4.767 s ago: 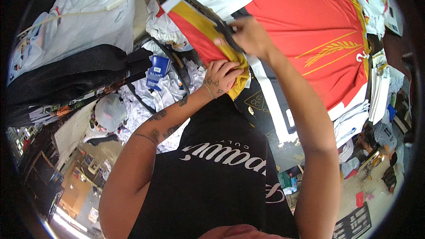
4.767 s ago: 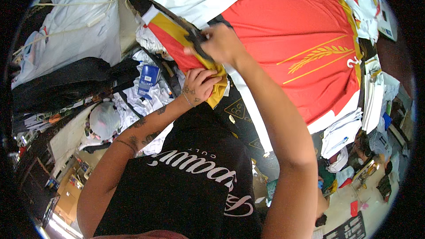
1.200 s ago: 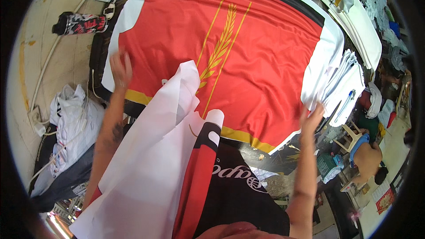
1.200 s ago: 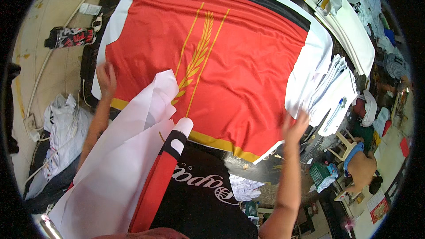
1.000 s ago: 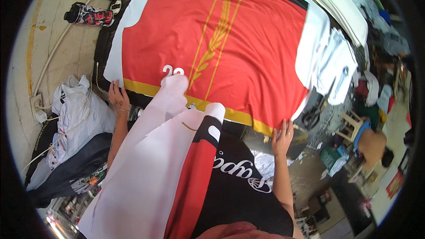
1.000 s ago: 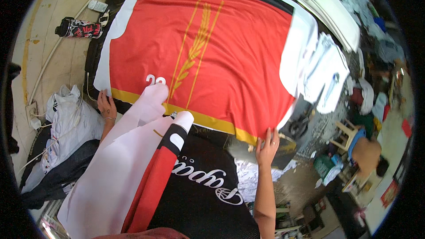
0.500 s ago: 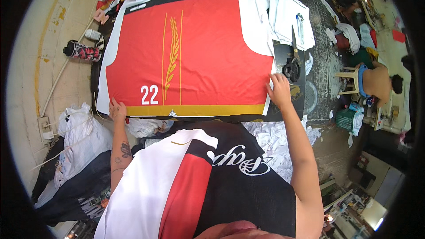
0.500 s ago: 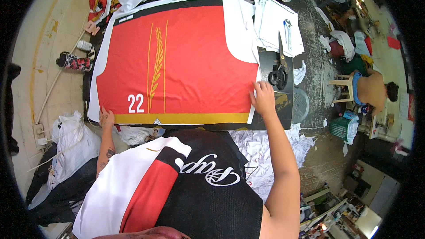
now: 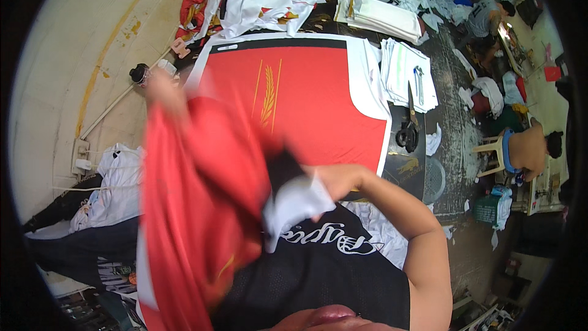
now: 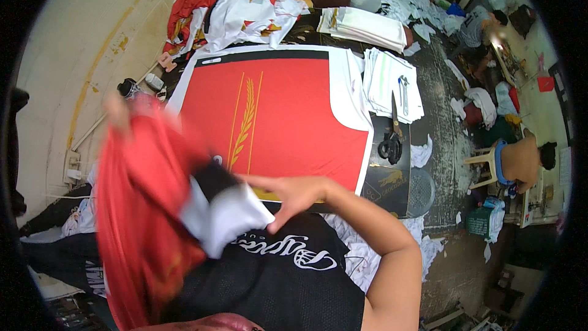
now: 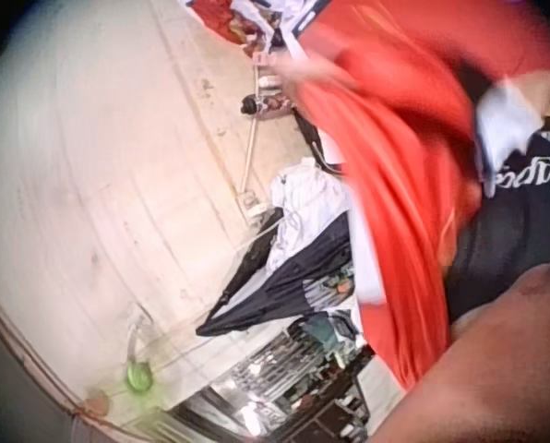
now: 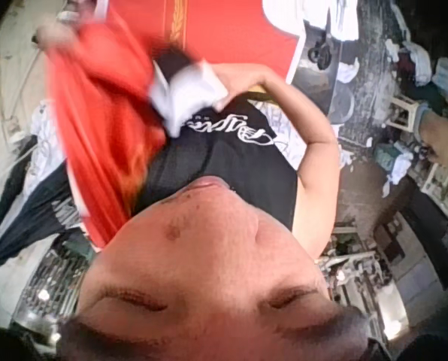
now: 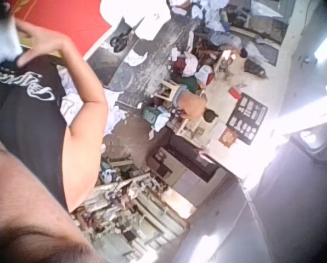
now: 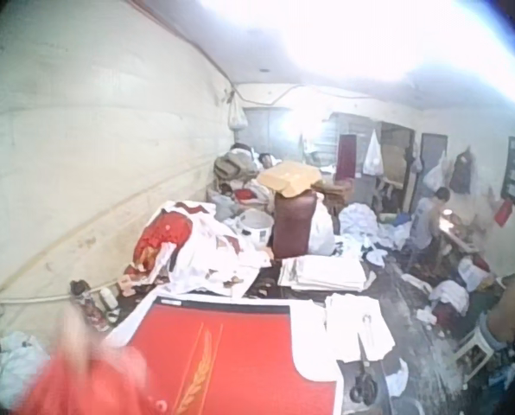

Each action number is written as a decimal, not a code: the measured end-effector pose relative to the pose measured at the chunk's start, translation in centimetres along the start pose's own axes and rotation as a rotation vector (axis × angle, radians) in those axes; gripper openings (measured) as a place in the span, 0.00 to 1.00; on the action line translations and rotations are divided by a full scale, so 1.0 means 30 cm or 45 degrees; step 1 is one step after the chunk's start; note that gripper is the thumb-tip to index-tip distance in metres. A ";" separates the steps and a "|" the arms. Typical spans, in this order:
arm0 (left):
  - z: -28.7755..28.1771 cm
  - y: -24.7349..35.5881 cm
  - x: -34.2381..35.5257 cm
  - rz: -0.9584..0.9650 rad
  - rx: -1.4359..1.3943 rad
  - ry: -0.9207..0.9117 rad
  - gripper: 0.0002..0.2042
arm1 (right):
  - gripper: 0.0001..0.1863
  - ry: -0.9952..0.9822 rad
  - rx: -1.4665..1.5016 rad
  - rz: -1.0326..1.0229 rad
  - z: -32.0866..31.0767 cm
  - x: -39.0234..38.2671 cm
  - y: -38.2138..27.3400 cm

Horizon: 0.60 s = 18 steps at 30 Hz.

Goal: The person uses shears to cut a large white sheet of fabric on a worktable, then places a red and white jersey on top and trims the edges. The person repeats this process with additional sheets and jerseys, stacking the cut pieces.

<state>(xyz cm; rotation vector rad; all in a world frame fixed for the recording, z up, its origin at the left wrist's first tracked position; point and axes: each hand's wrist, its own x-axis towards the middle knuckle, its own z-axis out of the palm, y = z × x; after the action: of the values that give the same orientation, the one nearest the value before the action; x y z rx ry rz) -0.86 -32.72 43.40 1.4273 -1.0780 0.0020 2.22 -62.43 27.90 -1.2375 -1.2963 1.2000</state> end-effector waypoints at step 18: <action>-1.123 0.393 0.085 -0.296 1.870 1.380 0.22 | 0.12 1.562 -1.988 0.921 -0.700 -0.514 -0.828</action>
<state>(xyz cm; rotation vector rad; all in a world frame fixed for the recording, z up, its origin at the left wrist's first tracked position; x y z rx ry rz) 13.46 -5.28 61.35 2.2905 0.2001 1.4717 22.00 -77.15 54.10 -2.9568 -0.5746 -0.6610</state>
